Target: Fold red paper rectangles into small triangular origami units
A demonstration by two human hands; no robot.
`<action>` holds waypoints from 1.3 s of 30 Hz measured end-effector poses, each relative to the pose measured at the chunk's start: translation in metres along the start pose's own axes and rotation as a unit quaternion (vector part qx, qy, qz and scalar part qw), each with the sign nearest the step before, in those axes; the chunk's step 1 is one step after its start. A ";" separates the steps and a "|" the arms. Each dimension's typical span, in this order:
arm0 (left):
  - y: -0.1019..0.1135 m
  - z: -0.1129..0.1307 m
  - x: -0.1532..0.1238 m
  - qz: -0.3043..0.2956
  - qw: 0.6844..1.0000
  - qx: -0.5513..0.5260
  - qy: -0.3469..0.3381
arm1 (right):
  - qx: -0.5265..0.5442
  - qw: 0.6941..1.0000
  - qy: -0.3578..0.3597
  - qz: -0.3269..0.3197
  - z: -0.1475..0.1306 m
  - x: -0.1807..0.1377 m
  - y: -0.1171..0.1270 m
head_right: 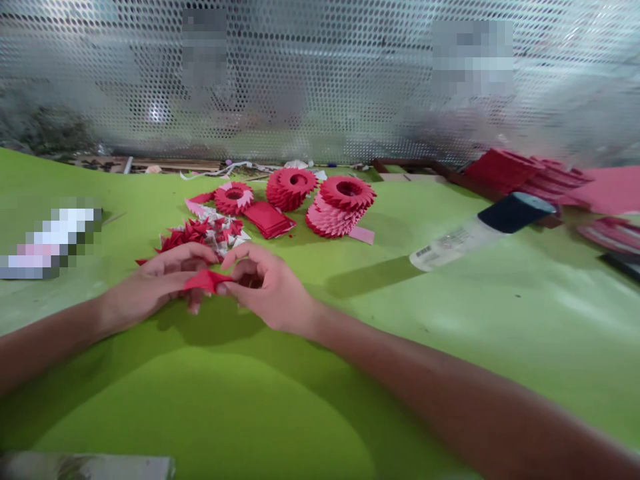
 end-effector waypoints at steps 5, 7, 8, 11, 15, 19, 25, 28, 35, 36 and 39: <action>-0.008 -0.007 -0.004 -0.015 0.983 0.185 0.014 | 0.024 1.000 -0.007 -0.011 0.004 0.002 -0.001; -0.012 -0.007 -0.007 -0.019 0.971 0.238 0.013 | 0.028 0.999 -0.006 -0.028 0.005 0.002 -0.004; -0.014 -0.007 -0.008 -0.020 0.967 0.255 0.016 | 0.026 0.999 -0.008 -0.035 0.006 0.002 -0.006; -0.017 -0.008 -0.010 -0.029 0.957 0.286 0.028 | -0.005 0.999 -0.011 -0.037 0.009 0.001 -0.008; -0.017 -0.004 -0.006 -0.031 0.956 0.292 0.010 | -0.035 0.998 -0.022 -0.050 0.012 -0.002 -0.008; -0.016 -0.002 -0.004 -0.026 0.954 0.299 0.009 | -0.014 0.997 -0.011 -0.070 0.008 -0.003 -0.007; -0.016 0.006 -0.006 -0.011 0.930 0.368 -0.005 | -0.132 0.989 -0.033 -0.058 0.007 -0.002 -0.004; -0.016 0.009 -0.005 -0.014 0.921 0.389 -0.015 | -0.158 0.984 -0.043 -0.067 0.007 -0.002 -0.004; -0.013 0.002 -0.003 -0.038 0.934 0.356 0.011 | -0.150 0.986 -0.036 -0.065 0.004 -0.002 -0.004; -0.012 0.002 -0.003 -0.038 0.935 0.352 0.015 | -0.148 0.986 -0.036 -0.067 0.004 -0.002 -0.005; -0.009 0.000 -0.003 -0.049 0.935 0.351 0.025 | -0.144 0.986 -0.034 -0.081 0.005 -0.002 -0.006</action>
Point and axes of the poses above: each hand's wrist, its own x-axis towards the middle knuckle, its own y-axis out of the back of the hand, z = x × y, the point moved 8 cm from there along x, towards the middle knuckle, and after that the axes turned 7 degrees about -x, right-handed, at the moved point
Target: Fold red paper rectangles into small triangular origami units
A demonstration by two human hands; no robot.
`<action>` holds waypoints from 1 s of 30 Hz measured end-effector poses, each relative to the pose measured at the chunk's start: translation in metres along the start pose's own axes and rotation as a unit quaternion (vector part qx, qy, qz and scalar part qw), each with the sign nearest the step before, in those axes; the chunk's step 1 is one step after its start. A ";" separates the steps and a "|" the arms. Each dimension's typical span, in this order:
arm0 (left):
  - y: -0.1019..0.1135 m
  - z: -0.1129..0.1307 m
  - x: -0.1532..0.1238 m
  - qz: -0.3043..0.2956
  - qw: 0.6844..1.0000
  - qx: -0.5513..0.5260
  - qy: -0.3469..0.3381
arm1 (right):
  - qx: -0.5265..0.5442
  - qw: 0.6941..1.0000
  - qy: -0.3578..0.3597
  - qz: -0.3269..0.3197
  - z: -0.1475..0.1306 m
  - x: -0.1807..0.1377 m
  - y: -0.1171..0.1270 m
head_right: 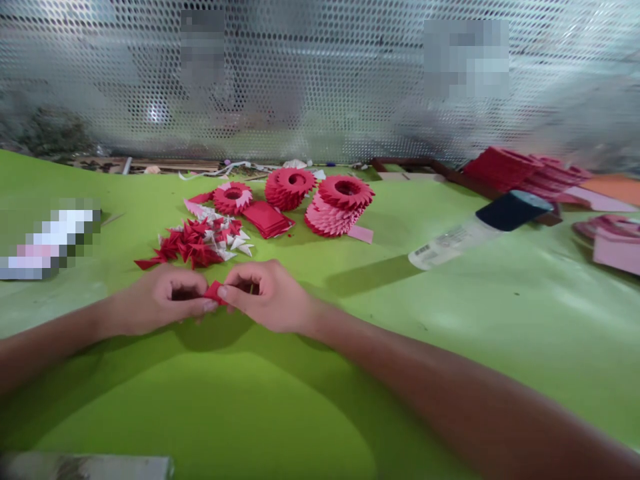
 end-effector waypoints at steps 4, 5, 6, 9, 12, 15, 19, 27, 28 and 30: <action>-0.001 -0.001 0.000 -0.034 0.999 -0.003 0.010 | 0.000 1.000 -0.003 -0.018 0.000 -0.001 -0.002; -0.001 -0.002 0.000 -0.043 0.999 -0.005 0.014 | -0.001 1.000 -0.005 -0.021 0.000 -0.001 -0.003; -0.001 -0.002 0.000 -0.050 0.999 -0.006 0.017 | -0.003 1.000 -0.006 -0.024 -0.001 -0.001 -0.003; -0.002 0.000 -0.001 -0.058 0.998 -0.002 0.013 | -0.012 0.999 -0.004 -0.031 -0.002 -0.002 -0.005; -0.002 0.001 -0.001 -0.052 0.999 0.009 0.006 | -0.024 0.999 -0.001 -0.037 -0.002 -0.002 -0.006; -0.003 0.001 -0.002 -0.045 0.999 0.010 0.005 | -0.018 0.999 0.000 -0.035 -0.002 -0.002 -0.005; -0.001 0.003 -0.001 -0.023 1.000 0.006 0.004 | 0.003 1.000 -0.009 -0.016 -0.001 0.000 -0.001; 0.012 0.011 -0.008 0.069 0.993 0.034 -0.093 | 0.044 0.999 -0.017 -0.017 0.003 0.000 0.002; 0.015 0.015 -0.009 0.088 0.985 0.069 -0.128 | 0.047 0.998 -0.022 -0.024 0.004 0.000 0.001; 0.013 0.021 -0.012 0.099 0.963 0.158 -0.195 | 0.049 0.998 -0.025 -0.039 0.005 0.000 -0.002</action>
Point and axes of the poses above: each hand's wrist, its own x-axis towards the middle knuckle, its own y-axis out of the back of the hand, z = x × y, the point moved 8 cm from there along x, towards the middle knuckle, and after that the axes turned 7 degrees about -x, right-handed, at the moved point
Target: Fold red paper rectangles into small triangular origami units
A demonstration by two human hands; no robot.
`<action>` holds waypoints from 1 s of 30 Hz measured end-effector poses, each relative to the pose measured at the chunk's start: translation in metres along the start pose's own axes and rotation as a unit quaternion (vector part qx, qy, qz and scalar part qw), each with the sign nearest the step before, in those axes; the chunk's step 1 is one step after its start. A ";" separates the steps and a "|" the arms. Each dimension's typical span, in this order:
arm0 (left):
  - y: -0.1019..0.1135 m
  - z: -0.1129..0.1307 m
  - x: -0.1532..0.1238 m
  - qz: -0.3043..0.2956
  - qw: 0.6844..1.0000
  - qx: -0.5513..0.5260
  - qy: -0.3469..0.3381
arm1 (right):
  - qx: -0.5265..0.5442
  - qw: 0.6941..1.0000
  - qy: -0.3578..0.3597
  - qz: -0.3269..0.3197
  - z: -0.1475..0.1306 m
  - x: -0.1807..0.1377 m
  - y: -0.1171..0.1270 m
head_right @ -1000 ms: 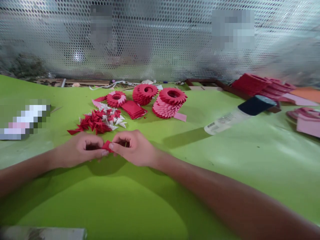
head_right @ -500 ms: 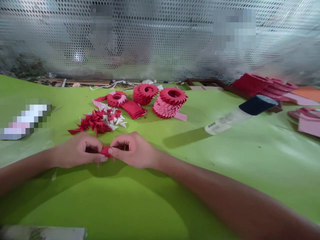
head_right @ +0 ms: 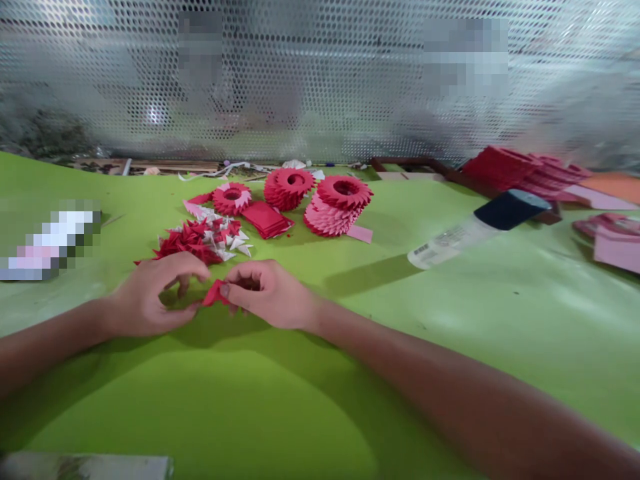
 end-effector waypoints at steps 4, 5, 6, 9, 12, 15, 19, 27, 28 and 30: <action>-0.001 0.012 -0.001 0.001 0.990 0.107 -0.089 | 0.011 1.000 0.016 -0.019 0.000 0.001 -0.004; 0.001 0.014 0.000 0.009 0.989 0.113 -0.093 | 0.013 0.999 0.022 -0.024 -0.001 0.001 -0.005; 0.003 0.015 0.000 0.019 0.989 0.113 -0.092 | 0.014 0.999 0.030 -0.028 -0.001 0.000 -0.005; 0.009 0.012 0.000 0.052 0.992 0.087 -0.069 | -0.006 0.999 0.051 -0.017 -0.004 -0.001 -0.003; 0.008 0.003 0.001 0.057 0.997 0.054 -0.026 | -0.031 0.998 0.055 0.008 -0.007 -0.002 -0.001; 0.001 -0.004 0.002 0.027 0.999 0.029 0.017 | -0.028 0.998 0.053 0.004 -0.008 -0.002 -0.004; -0.007 0.000 0.003 -0.019 0.999 0.031 0.011 | -0.015 0.999 0.048 -0.007 -0.007 -0.003 -0.007; -0.006 0.003 0.002 -0.010 0.998 0.049 -0.033 | 0.024 0.998 0.064 -0.006 -0.007 -0.003 -0.006; -0.005 0.001 0.002 -0.010 0.998 0.049 -0.027 | 0.020 0.998 0.065 -0.007 -0.006 -0.003 -0.005; -0.004 -0.004 0.001 -0.006 0.999 0.040 0.000 | 0.011 0.998 0.067 -0.007 -0.005 -0.003 -0.005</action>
Point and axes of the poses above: each hand's wrist, its own x-axis towards the middle knuckle, its own y-axis out of the back of the hand, z = x × y, the point moved 8 cm from there along x, towards the middle knuckle, and after that the axes turned 7 degrees about -x, right-handed, at the moved point
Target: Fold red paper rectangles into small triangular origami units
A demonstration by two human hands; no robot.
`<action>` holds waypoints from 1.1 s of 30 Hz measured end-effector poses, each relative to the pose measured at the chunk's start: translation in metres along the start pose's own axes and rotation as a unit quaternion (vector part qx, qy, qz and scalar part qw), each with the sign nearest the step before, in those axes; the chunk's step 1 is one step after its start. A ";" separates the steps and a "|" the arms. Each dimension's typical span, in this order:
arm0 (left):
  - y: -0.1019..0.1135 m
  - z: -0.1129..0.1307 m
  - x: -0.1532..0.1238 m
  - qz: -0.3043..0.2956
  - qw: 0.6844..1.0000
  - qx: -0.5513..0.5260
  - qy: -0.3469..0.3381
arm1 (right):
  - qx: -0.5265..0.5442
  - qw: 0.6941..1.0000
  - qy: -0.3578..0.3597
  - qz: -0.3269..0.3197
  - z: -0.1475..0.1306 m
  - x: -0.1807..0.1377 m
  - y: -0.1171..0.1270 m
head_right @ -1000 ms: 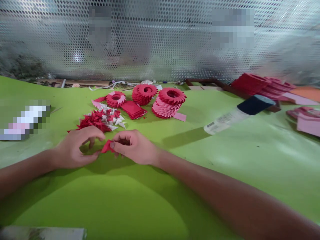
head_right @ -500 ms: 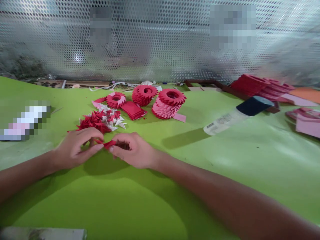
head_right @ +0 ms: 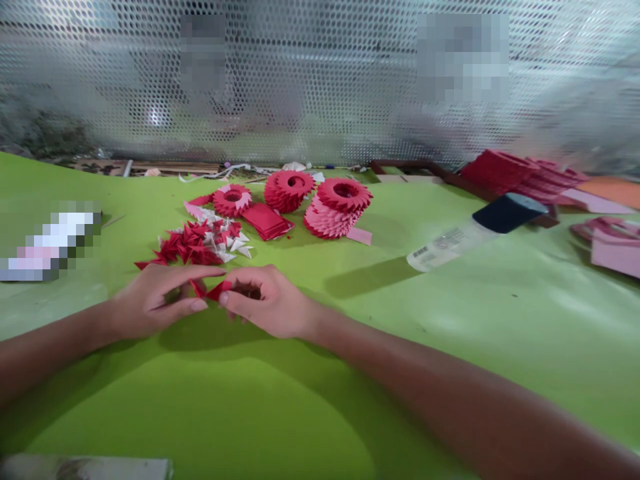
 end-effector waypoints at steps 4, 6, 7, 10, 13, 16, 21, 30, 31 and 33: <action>0.000 -0.007 0.001 -0.005 0.998 -0.036 0.047 | -0.021 1.000 0.005 0.002 0.000 0.000 0.000; -0.002 -0.006 0.002 -0.020 0.998 -0.040 0.044 | -0.031 0.999 0.011 0.000 -0.002 -0.001 -0.001; -0.003 -0.003 0.003 -0.029 0.998 -0.034 0.036 | -0.036 0.999 0.014 -0.001 -0.003 -0.001 -0.001; -0.004 0.007 0.004 -0.041 0.999 -0.002 -0.013 | -0.050 0.998 0.024 -0.006 -0.005 -0.002 -0.003; -0.005 0.014 0.003 -0.033 0.997 0.035 -0.060 | -0.060 0.998 0.029 -0.008 -0.005 -0.002 -0.004; -0.005 0.015 0.001 0.003 0.995 0.058 -0.086 | -0.032 0.999 0.029 -0.008 -0.005 -0.001 -0.004; 0.002 0.013 -0.002 0.080 0.988 0.065 -0.117 | 0.025 0.999 0.017 0.012 -0.003 0.000 -0.001; 0.004 0.020 -0.003 0.090 0.982 0.078 -0.147 | -0.008 1.000 0.012 0.001 -0.003 0.001 -0.004; 0.003 0.020 -0.003 0.090 0.981 0.077 -0.151 | -0.016 1.000 0.011 0.003 -0.004 0.001 -0.003; 0.002 0.021 -0.004 0.090 0.981 0.074 -0.156 | -0.046 0.999 0.010 0.012 -0.007 0.000 -0.003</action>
Point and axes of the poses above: each hand's wrist, its own x-axis towards the middle knuckle, its own y-axis out of the back of the hand, z = x × y, the point moved 8 cm from there along x, towards the middle knuckle, and after that the axes turned 7 degrees about -x, right-handed, at the moved point
